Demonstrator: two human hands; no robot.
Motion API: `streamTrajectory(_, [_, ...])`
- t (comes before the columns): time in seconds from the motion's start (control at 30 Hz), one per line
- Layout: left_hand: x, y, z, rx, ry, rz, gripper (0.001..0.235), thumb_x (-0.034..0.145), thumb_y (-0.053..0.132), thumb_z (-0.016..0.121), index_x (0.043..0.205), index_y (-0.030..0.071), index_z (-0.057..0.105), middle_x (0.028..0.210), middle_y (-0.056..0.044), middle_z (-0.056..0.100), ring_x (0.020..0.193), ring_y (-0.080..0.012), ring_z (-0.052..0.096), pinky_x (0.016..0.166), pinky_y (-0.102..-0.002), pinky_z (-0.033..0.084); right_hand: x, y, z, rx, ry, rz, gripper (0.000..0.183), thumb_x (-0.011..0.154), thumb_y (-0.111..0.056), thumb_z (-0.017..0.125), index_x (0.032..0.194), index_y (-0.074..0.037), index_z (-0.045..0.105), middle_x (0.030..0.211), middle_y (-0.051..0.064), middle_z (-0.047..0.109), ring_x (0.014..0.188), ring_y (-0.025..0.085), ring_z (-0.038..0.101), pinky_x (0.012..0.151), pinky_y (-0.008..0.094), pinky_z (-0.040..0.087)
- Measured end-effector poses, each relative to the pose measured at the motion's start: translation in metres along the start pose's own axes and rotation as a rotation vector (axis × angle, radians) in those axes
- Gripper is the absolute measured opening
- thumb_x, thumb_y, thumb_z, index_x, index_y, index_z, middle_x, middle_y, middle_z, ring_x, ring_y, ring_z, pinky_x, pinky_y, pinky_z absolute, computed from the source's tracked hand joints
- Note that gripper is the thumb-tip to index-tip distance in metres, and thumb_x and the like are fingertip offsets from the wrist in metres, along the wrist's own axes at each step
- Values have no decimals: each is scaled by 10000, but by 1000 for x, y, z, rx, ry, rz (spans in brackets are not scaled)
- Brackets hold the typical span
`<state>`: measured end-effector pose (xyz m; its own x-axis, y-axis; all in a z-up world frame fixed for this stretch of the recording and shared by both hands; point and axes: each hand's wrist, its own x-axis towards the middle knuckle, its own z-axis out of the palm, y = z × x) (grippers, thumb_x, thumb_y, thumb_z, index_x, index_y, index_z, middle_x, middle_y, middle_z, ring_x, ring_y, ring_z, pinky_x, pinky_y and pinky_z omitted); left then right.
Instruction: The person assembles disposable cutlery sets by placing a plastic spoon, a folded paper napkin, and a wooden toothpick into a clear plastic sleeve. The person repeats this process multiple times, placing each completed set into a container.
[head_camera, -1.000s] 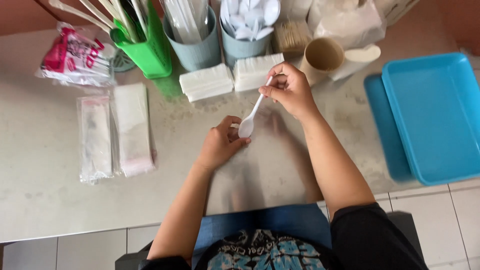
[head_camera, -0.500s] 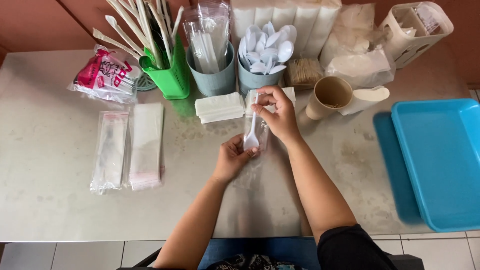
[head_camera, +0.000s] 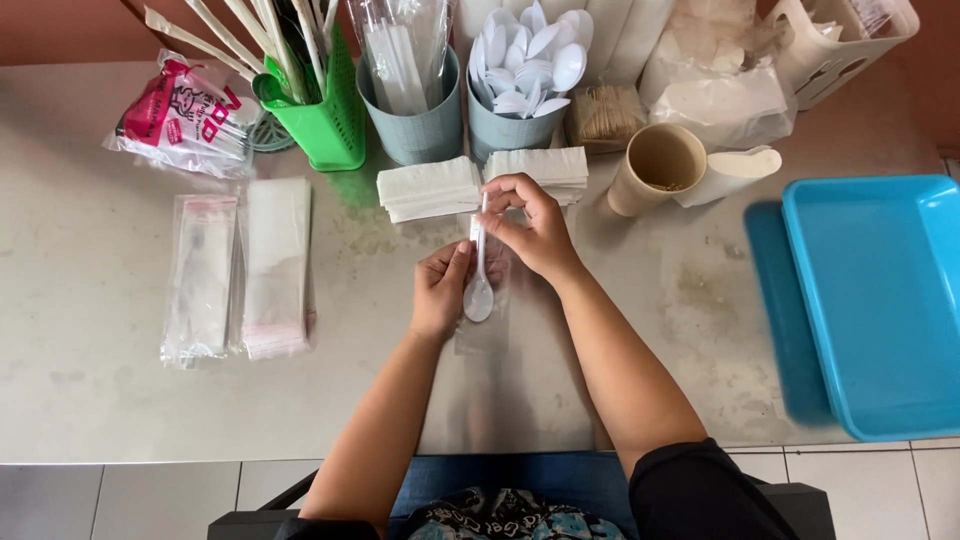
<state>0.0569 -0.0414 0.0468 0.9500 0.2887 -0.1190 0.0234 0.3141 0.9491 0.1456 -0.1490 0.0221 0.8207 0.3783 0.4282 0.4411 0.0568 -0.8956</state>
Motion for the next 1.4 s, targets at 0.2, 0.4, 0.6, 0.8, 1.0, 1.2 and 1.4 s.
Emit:
streamTrajectory(0.2, [40, -113, -48, -82, -124, -4, 246, 933, 172, 454, 892, 29, 651, 695, -110, 642, 596, -128, 599, 528, -237, 517, 1, 4, -3, 37, 25, 25, 387, 694, -82, 773, 1025, -73, 572, 777, 80, 659, 770, 127, 606, 815, 289, 432])
streamTrajectory(0.4, [8, -51, -36, -277, -458, -191, 391, 912, 206, 412, 1203, -53, 448, 1047, -306, 576, 903, -339, 623, 750, -472, 524, 5, 6, -24, 70, 196, 57, 337, 755, -97, 745, 1012, -52, 532, 785, 55, 650, 762, 62, 587, 780, 207, 400])
streamTrajectory(0.6, [11, -63, -41, -305, -530, -227, 402, 936, 185, 310, 1233, -65, 414, 1027, -319, 572, 887, -366, 624, 743, -495, 519, 5, 1, -26, 152, 222, 83, 258, 780, -52, 720, 958, -1, 542, 775, 112, 638, 688, 86, 604, 719, 227, 488])
streamTrajectory(0.8, [7, -59, -36, -321, -461, -229, 364, 949, 165, 300, 1224, -56, 390, 1027, -306, 571, 880, -396, 617, 731, -517, 522, 8, -4, -25, 40, 103, -1, 400, 670, -48, 801, 987, -30, 559, 752, 77, 648, 712, 101, 602, 751, 223, 463])
streamTrajectory(1.0, [5, -52, -35, -354, -508, -187, 406, 941, 185, 305, 1258, -57, 378, 1091, -316, 548, 889, -415, 607, 734, -519, 528, 6, -16, -31, 9, 60, 56, 307, 688, -50, 781, 925, -44, 585, 733, 81, 656, 716, 118, 607, 770, 268, 452])
streamTrajectory(1.2, [7, -63, -35, -321, -531, -154, 393, 904, 133, 406, 1250, -53, 406, 1077, -295, 566, 878, -389, 619, 737, -497, 533, 7, -19, -40, 27, 36, 117, 273, 696, -58, 775, 900, -40, 596, 717, 69, 651, 715, 94, 591, 790, 268, 454])
streamTrajectory(1.4, [2, -53, -30, -301, -481, -138, 354, 915, 129, 373, 1201, -58, 463, 1056, -262, 592, 850, -344, 635, 696, -426, 554, 8, -27, -40, 0, 36, 147, 250, 674, -55, 776, 860, -69, 608, 696, 32, 650, 691, 61, 567, 746, 193, 384])
